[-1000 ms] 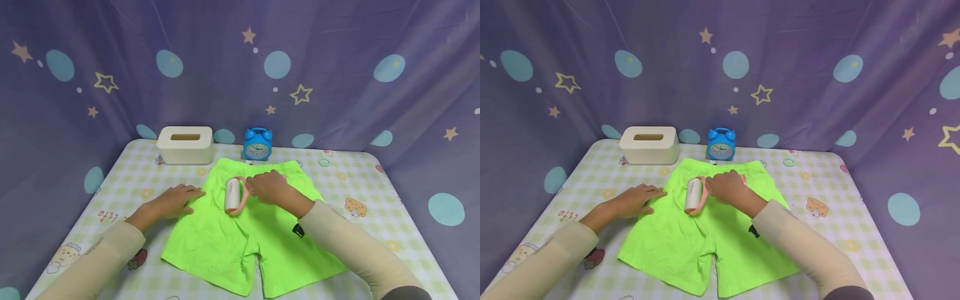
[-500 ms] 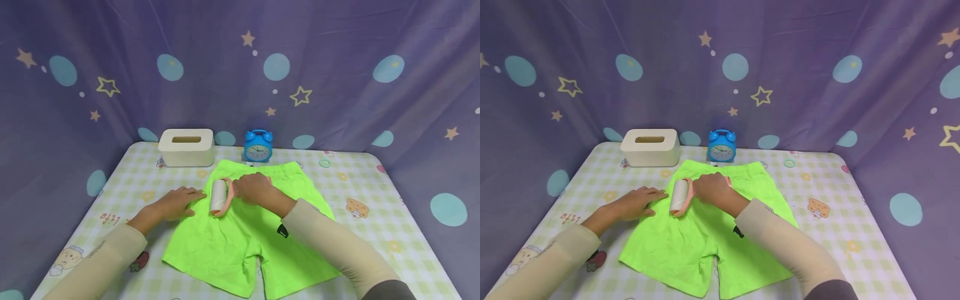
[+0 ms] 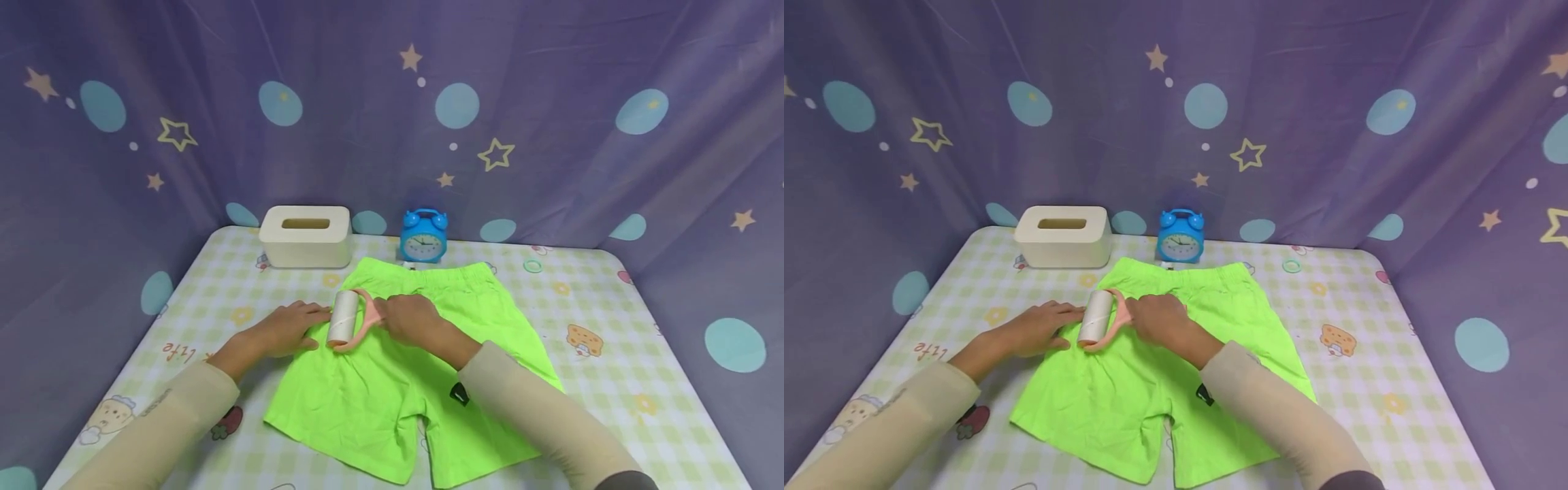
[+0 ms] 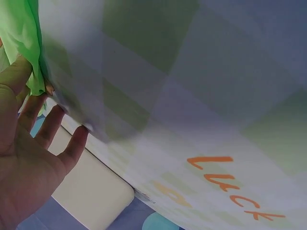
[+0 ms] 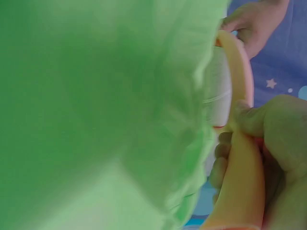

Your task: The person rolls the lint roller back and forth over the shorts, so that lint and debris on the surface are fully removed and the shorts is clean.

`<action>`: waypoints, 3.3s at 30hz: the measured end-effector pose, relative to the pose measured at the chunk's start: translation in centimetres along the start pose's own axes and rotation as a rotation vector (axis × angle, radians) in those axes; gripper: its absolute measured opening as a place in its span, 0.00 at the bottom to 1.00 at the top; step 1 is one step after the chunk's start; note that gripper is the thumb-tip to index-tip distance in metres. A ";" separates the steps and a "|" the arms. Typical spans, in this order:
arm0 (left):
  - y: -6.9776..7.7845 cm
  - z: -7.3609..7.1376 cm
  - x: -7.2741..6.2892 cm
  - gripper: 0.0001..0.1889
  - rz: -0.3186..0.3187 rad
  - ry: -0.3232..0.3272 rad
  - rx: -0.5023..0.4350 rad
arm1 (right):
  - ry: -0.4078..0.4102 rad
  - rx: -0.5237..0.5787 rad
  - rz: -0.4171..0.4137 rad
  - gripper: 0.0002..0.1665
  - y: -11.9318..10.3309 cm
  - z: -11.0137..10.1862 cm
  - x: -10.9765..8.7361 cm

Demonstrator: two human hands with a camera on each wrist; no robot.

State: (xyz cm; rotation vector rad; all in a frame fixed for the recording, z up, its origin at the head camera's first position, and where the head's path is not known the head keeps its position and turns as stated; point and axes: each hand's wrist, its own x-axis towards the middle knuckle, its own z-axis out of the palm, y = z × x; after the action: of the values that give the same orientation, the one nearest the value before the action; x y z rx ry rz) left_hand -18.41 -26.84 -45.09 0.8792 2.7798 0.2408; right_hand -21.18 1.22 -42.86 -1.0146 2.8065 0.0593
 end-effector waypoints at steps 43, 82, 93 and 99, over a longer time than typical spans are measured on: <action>-0.1 0.2 0.0 0.34 -0.037 0.006 -0.027 | 0.203 0.300 -0.203 0.27 2.8 3.9 -0.5; 0.1 -0.2 -0.1 0.33 -0.040 -0.019 -0.063 | 0.077 0.302 -0.214 0.18 11.4 1.6 -6.3; 0.1 0.3 0.1 0.33 -0.031 -0.014 -0.068 | 0.064 0.313 -0.217 0.18 13.7 1.5 -8.4; 0.0 0.2 0.1 0.33 -0.033 -0.018 -0.061 | 0.063 0.293 -0.180 0.21 15.4 1.6 -9.9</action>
State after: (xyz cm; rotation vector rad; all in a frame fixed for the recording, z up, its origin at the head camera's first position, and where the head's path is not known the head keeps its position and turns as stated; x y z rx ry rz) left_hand -18.44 -26.78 -45.34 0.8161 2.7524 0.3094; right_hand -23.29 19.44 -43.10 -1.2029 2.6567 -0.3979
